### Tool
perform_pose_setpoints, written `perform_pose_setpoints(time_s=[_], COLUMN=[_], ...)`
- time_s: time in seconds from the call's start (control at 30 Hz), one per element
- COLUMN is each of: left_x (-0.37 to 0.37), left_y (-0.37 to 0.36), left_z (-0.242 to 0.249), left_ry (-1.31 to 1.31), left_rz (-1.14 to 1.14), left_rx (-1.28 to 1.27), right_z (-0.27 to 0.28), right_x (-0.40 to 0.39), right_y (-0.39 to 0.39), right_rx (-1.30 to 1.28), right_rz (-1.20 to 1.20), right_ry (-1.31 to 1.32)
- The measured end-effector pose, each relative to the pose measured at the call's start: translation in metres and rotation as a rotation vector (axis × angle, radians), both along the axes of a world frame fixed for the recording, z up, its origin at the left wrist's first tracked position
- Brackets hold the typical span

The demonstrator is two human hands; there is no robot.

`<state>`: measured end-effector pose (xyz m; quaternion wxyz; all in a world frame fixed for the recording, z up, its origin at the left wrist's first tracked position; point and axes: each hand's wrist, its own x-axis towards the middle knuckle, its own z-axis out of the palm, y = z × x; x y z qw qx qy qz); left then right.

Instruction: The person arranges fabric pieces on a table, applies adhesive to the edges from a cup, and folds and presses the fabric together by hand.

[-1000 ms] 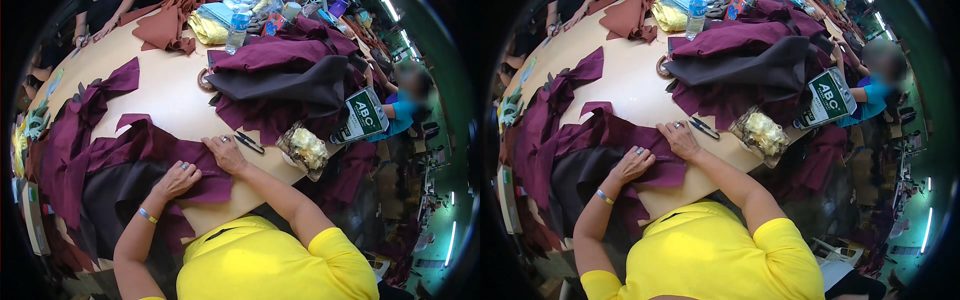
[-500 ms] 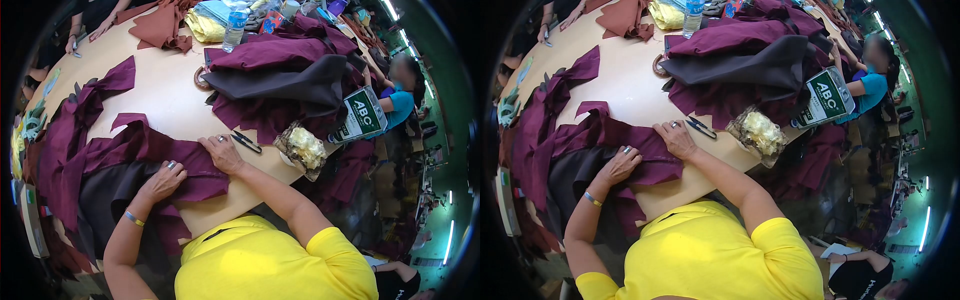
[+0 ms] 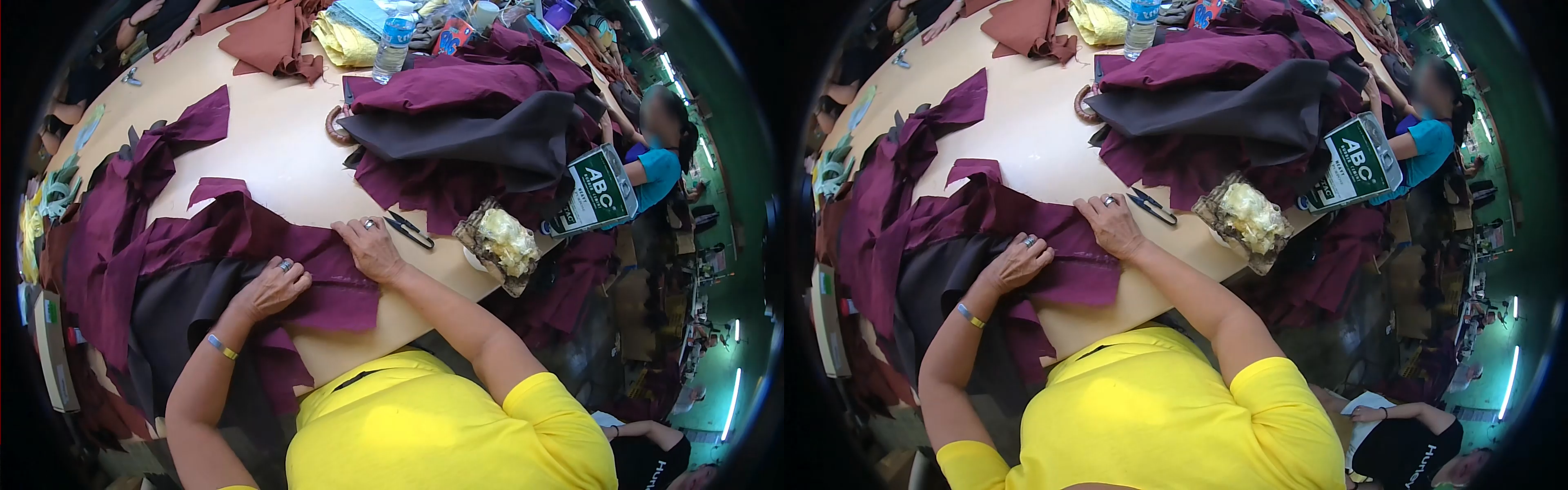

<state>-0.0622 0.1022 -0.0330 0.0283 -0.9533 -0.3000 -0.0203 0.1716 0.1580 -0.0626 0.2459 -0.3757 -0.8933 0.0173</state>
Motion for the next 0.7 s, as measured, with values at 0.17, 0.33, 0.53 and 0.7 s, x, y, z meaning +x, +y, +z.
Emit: perform_pose_setpoints(time_s=[0.17, 0.33, 0.53, 0.7], left_x=[-0.004, -0.002, -0.006, -0.008], left_y=[-0.003, -0.001, 0.001, 0.003], left_z=[-0.002, 0.001, 0.007, 0.01], left_ry=[-0.043, 0.03, -0.001, 0.033], left_rz=[0.018, 0.055, 0.058, 0.046], left_rx=[-0.005, -0.073, 0.008, 0.007], right_z=[0.0, 0.002, 0.003, 0.004], right_x=[-0.001, 0.0, 0.001, 0.001], right_y=[0.0, 0.0, -0.001, -0.001], right_rx=[-0.01, -0.015, -0.048, -0.04], right_rz=[0.005, 0.012, 0.013, 0.014], right_ry=[0.015, 0.029, 0.01, 0.011])
